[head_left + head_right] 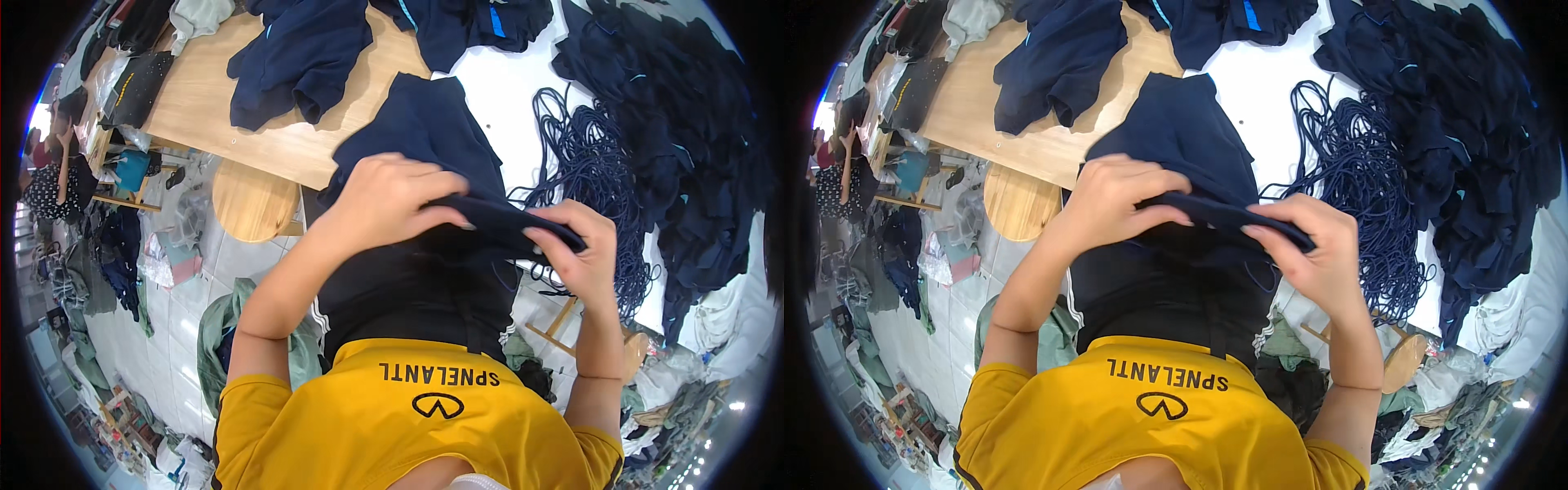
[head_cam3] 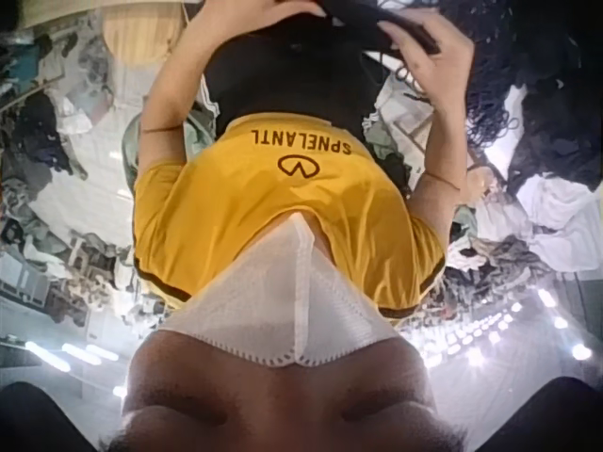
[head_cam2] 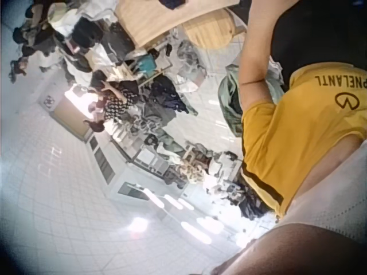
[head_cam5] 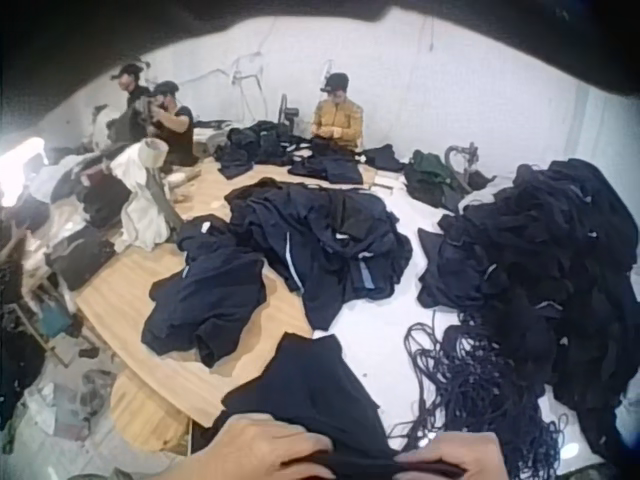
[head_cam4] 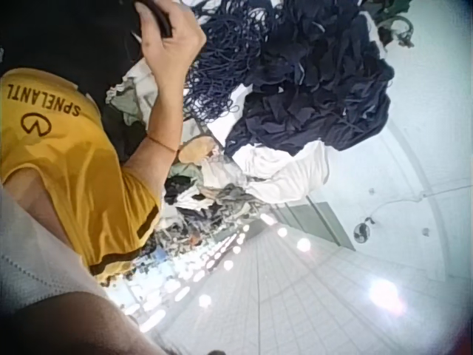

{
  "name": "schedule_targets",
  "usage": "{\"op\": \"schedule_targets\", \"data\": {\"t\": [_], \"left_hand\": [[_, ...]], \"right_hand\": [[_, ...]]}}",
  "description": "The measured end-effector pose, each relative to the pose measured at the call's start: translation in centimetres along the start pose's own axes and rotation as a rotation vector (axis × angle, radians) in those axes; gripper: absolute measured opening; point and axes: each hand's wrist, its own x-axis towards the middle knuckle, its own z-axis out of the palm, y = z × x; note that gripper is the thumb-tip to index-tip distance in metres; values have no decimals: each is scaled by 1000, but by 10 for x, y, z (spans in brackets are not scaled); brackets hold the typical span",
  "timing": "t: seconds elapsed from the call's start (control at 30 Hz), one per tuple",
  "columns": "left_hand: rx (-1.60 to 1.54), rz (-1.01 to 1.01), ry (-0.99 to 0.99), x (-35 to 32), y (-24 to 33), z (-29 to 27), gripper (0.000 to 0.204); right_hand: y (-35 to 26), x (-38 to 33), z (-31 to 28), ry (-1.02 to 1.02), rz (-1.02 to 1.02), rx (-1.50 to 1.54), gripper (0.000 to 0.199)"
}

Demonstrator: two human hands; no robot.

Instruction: Threading a drawstring through the waistband channel of a pair of shorts using a long metal threading needle.

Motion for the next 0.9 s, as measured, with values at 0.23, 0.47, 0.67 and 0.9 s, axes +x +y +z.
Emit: {"op": "schedule_targets", "data": {"t": [0.23, 0.47, 0.67, 0.9], "left_hand": [[-576, -398, -378, -33, -11, 8, 32], [-636, -427, -435, -39, -3, -20, 34], [-389, -191, -389, -26, 15, 7, 34], [81, -41, -65, -24, 18, 16, 19]], "right_hand": [[5, -8, -6, -194, 106, -31, 13], [1, -9, -28, -161, 126, 14, 15], [-3, -3, 3, -414, 76, 192, 49], [24, -4, 51, -114, 62, -71, 101]]}}
